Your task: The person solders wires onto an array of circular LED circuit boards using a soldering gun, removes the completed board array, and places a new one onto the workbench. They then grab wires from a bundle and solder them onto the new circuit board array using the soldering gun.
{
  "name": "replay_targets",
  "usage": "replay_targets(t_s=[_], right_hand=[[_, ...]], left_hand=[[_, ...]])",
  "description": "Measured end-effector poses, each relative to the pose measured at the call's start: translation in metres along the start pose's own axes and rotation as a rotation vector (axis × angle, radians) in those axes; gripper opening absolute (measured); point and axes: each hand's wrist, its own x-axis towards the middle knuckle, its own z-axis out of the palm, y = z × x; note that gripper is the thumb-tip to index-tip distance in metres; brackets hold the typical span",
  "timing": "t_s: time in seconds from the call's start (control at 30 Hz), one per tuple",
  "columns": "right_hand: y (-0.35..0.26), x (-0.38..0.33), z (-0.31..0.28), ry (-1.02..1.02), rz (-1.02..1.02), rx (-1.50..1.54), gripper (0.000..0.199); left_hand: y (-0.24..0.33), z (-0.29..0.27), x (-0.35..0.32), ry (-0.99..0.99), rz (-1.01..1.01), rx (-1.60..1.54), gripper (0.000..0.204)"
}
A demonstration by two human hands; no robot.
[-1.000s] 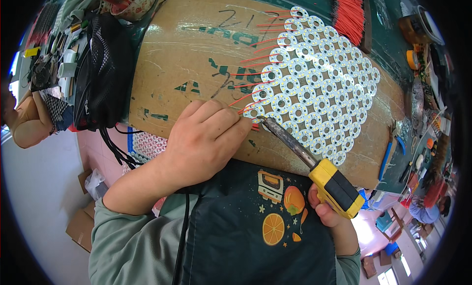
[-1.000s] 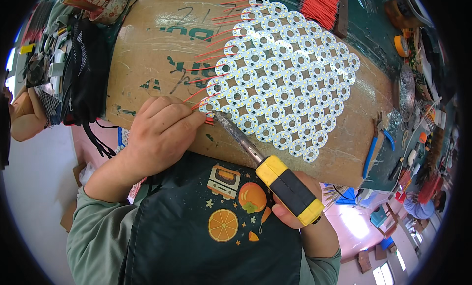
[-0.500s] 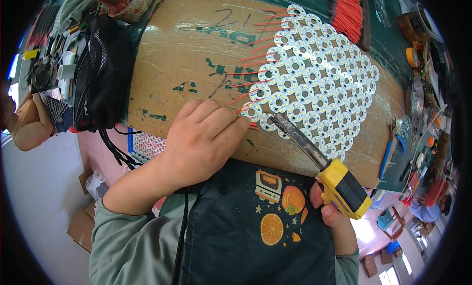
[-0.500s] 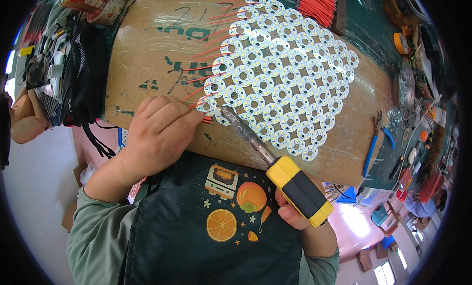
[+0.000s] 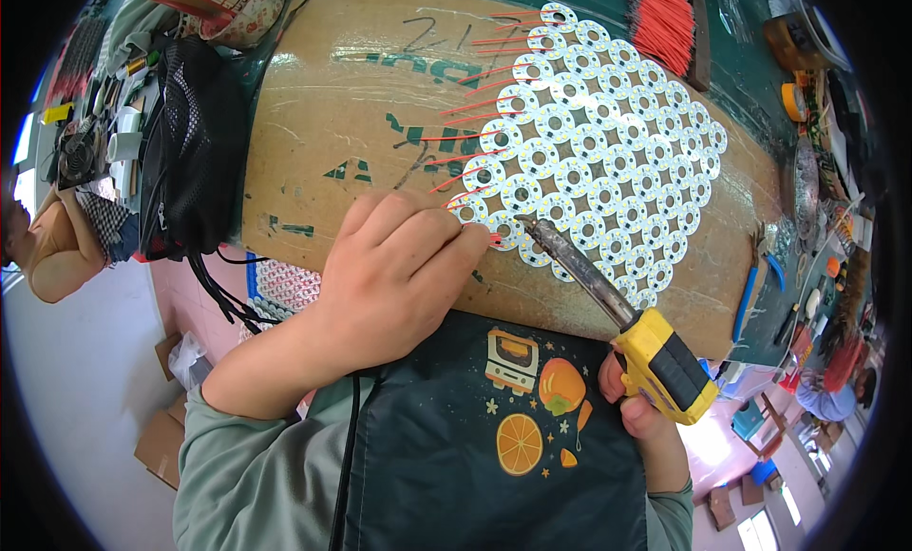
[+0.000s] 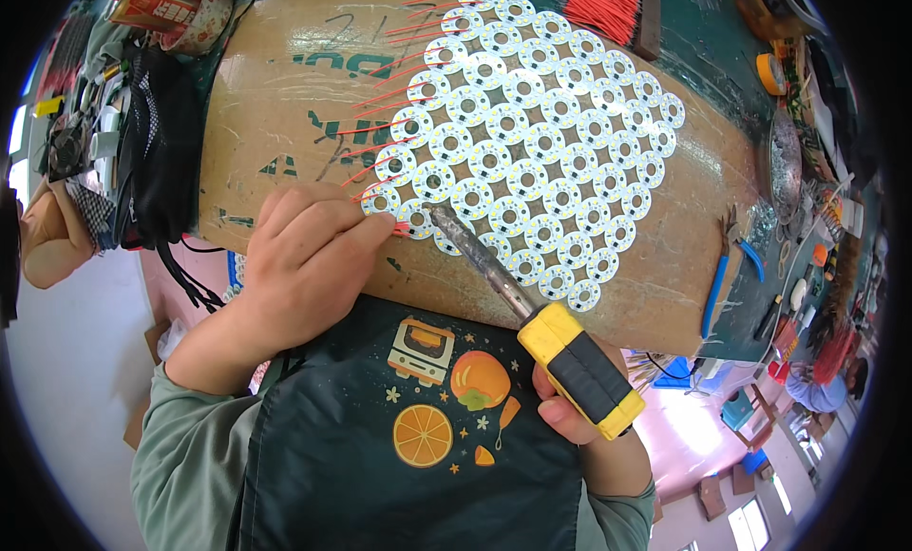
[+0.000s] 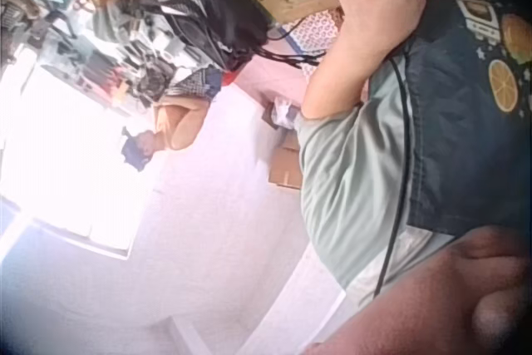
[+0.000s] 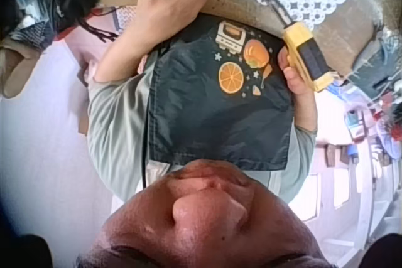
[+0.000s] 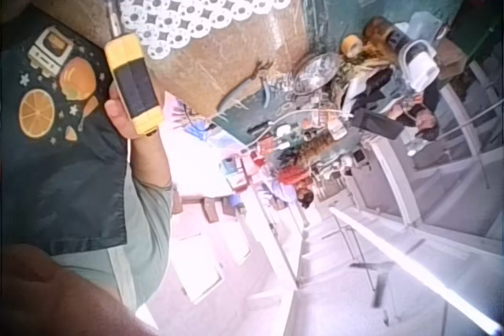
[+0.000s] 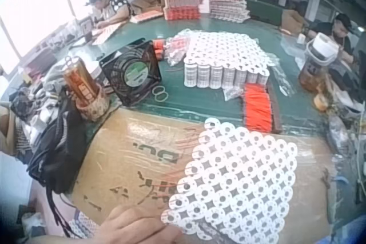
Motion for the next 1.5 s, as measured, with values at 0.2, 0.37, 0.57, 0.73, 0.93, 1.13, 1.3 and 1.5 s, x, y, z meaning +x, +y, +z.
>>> replay_targets(t_s=[0.2, 0.37, 0.57, 0.73, 0.93, 1.13, 1.3, 1.5], right_hand=[[0.004, -0.001, -0.003, -0.068, 0.001, -0.134, 0.034], [0.003, 0.000, -0.002, -0.084, 0.032, -0.186, 0.037], [0.006, 0.003, -0.003, -0.090, -0.021, -0.246, 0.036], [0.006, 0.002, -0.004, -0.103, -0.007, -0.254, 0.036], [0.006, 0.003, -0.006, -0.138, -0.009, -0.327, 0.034], [0.004, 0.000, -0.008, -0.148, 0.023, -0.360, 0.033], [0.002, -0.003, -0.004, -0.064, 0.010, -0.131, 0.030], [-0.001, -0.011, -0.005, -0.018, 0.008, -0.036, 0.027]], left_hand=[[0.003, 0.010, 0.001, 0.002, -0.013, -0.005, 0.038], [0.004, 0.012, 0.001, 0.013, -0.036, -0.007, 0.036], [0.005, 0.013, 0.002, 0.005, -0.042, 0.011, 0.036], [0.005, 0.013, 0.003, -0.002, -0.045, 0.018, 0.035], [0.005, 0.014, 0.004, 0.002, -0.045, 0.015, 0.034], [0.006, 0.013, 0.004, -0.007, -0.061, 0.005, 0.035], [0.007, 0.013, 0.004, -0.019, -0.073, 0.009, 0.035], [0.010, 0.011, 0.004, 0.053, -0.054, 0.006, 0.037]])
